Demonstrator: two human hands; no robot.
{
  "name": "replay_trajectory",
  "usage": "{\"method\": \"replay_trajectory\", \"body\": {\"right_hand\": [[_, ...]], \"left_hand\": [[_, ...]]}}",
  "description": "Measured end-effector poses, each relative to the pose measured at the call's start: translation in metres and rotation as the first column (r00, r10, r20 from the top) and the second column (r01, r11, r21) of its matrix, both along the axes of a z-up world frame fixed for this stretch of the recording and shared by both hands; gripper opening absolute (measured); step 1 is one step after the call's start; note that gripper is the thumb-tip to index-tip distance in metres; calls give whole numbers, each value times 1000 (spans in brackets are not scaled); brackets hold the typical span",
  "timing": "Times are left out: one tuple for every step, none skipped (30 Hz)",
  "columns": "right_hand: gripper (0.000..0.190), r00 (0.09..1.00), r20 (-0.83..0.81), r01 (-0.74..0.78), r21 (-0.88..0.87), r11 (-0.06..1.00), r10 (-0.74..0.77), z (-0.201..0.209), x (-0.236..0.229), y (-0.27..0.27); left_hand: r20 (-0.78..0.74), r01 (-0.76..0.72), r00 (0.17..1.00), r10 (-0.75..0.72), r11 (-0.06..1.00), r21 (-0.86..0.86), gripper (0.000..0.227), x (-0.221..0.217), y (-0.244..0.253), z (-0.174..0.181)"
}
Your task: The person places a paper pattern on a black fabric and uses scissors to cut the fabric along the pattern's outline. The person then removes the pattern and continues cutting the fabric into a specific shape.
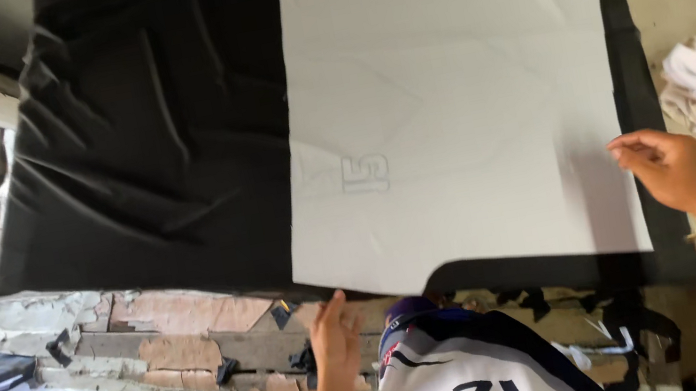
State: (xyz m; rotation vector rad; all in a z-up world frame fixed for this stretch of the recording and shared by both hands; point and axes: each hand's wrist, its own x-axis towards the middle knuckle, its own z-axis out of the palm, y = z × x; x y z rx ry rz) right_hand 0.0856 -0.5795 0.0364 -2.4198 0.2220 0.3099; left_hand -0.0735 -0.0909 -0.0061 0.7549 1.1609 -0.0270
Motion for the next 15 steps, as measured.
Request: {"method": "replay_trajectory", "body": {"right_hand": [[29, 1000, 12, -3, 4, 1000, 3, 11, 11, 6], [29, 998, -15, 64, 39, 997, -63, 23, 25, 11], [29, 991, -45, 130, 73, 989, -127, 33, 39, 17], [29, 992, -46, 125, 69, 990, -122, 34, 54, 14], [29, 994, -27, 109, 114, 987, -107, 34, 68, 11], [29, 996, -7, 93, 165, 982, -93, 32, 83, 11], [29, 996, -7, 87, 168, 982, -88, 31, 96, 9], [27, 996, -4, 91, 180, 979, -92, 30, 110, 7], [25, 995, -1, 95, 192, 977, -97, 30, 124, 5], [25, 996, 0, 86, 192, 978, -88, 30, 138, 3], [24, 997, 0, 76, 201, 977, -78, 30, 151, 1], [24, 998, 4, 63, 211, 975, -65, 30, 167, -3], [24, 998, 7, 52, 210, 976, -55, 22, 187, -8], [23, 999, 20, 35, 202, 979, -40, 13, 205, -16], [24, 999, 34, 18, 194, 981, -25, 4, 225, -25]], "left_hand": [[12, -3, 1000, 3, 1000, 4, 32, -4, 2, -6], [45, -19, 999, 20, 1000, -13, 14, -6, 3, -14], [78, -35, 996, 37, 999, -31, 10, -8, 5, -23], [77, -40, 996, 43, 999, -34, 10, -9, 5, -28], [111, -8, 994, 14, 998, -56, 11, -11, 5, -34], [147, 26, 989, -15, 997, -71, 17, -13, 9, -39], [148, 20, 989, -10, 997, -69, 17, -15, 7, -39], [188, -6, 982, 26, 994, -106, 19, -16, 4, -39], [227, -31, 972, 64, 989, -144, 21, -17, 1, -40], [228, -40, 971, 72, 989, -144, 21, -17, 0, -38], [208, -70, 973, 96, 989, -131, 16, -18, -1, -36], [191, -101, 974, 122, 988, -119, 11, -17, -4, -35], [194, -111, 972, 133, 987, -120, 11, -24, 0, -63], [163, -192, 965, 205, 977, -92, 16, -31, 2, -92], [134, -270, 952, 276, 961, -62, 22, -38, 2, -123]]}}
